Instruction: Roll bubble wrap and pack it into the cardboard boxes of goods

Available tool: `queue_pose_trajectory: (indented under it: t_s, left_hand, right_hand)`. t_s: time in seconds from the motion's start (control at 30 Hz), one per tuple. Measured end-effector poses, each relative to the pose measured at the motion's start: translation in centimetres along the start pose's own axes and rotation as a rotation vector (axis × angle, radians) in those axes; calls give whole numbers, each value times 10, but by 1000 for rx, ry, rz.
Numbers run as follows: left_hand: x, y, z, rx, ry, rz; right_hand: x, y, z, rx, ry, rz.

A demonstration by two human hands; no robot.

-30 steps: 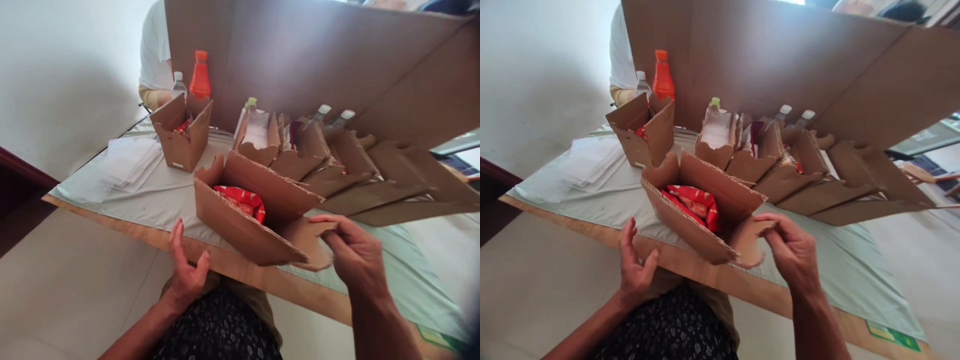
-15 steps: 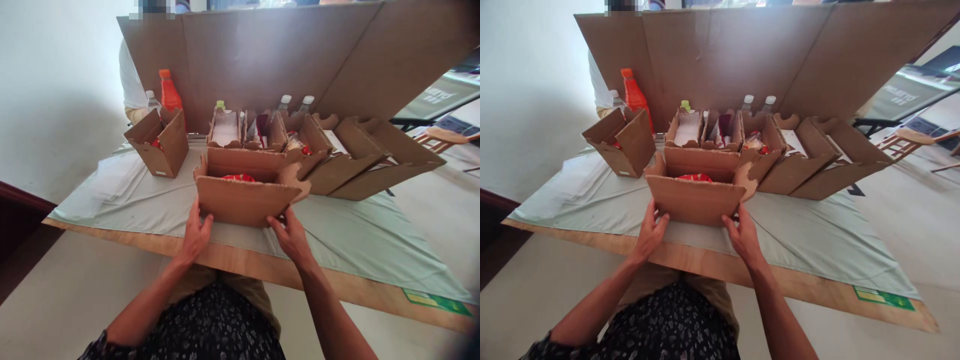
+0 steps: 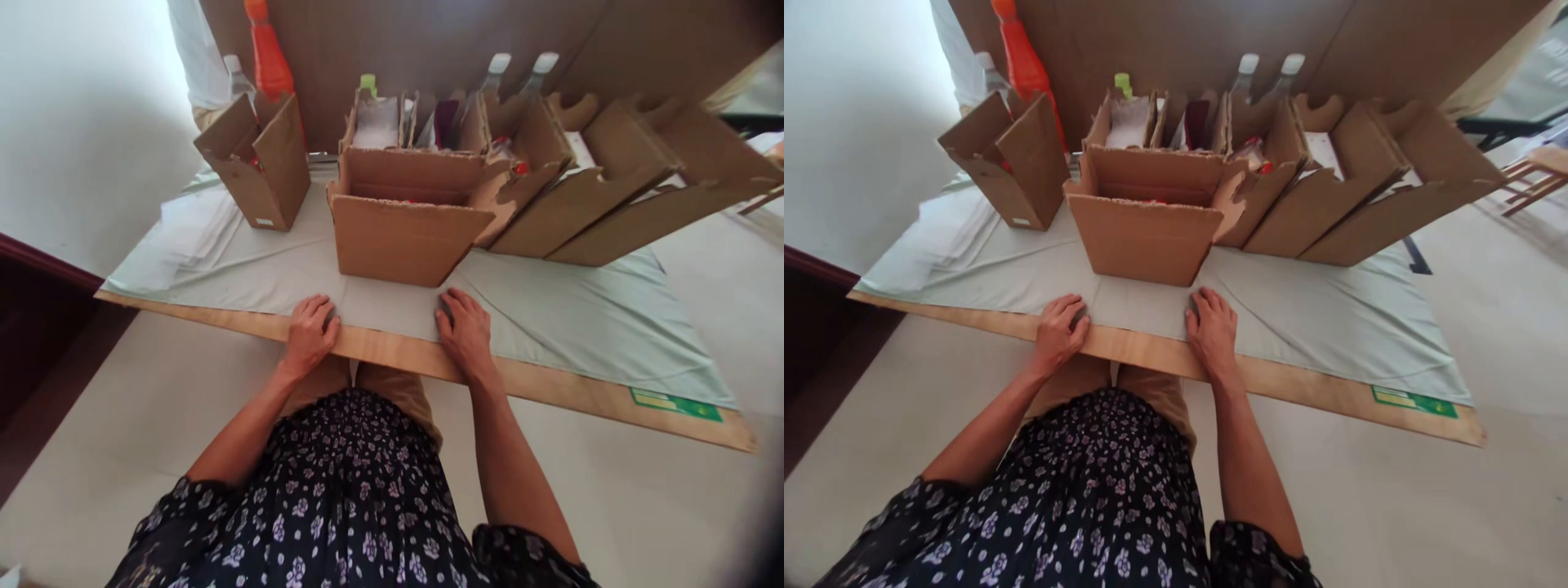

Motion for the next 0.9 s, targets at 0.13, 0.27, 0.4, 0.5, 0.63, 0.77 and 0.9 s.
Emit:
queue_pose_trajectory:
  t_s: [0.13, 0.27, 0.4, 0.5, 0.63, 0.77, 0.9]
  left_hand:
    - [6, 1, 0, 22, 23, 11]
    - [7, 1, -3, 28, 46, 21]
    - [8, 0, -2, 33, 33, 15]
    - [8, -1, 0, 36, 16, 2]
    - [7, 0, 0, 33, 7, -5]
    - [7, 4, -2, 28, 21, 0]
    - [7, 6, -3, 18, 38, 13]
  right_hand:
    - [5, -7, -1, -83, 0, -16]
    - [4, -12, -4, -95, 15, -26]
    - [4, -12, -3, -95, 15, -23]
    - [5, -10, -1, -90, 9, -25]
    - [6, -8, -1, -88, 15, -40]
    - [6, -7, -3, -89, 28, -54]
    - [6, -6, -4, -91, 34, -54]
Point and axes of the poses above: each hand's wrist, its own x-axis towards the middle knuckle, its own z-axis out of the palm, y = z × x, the point moved 8 cm from there along x, towards the middle knuckle
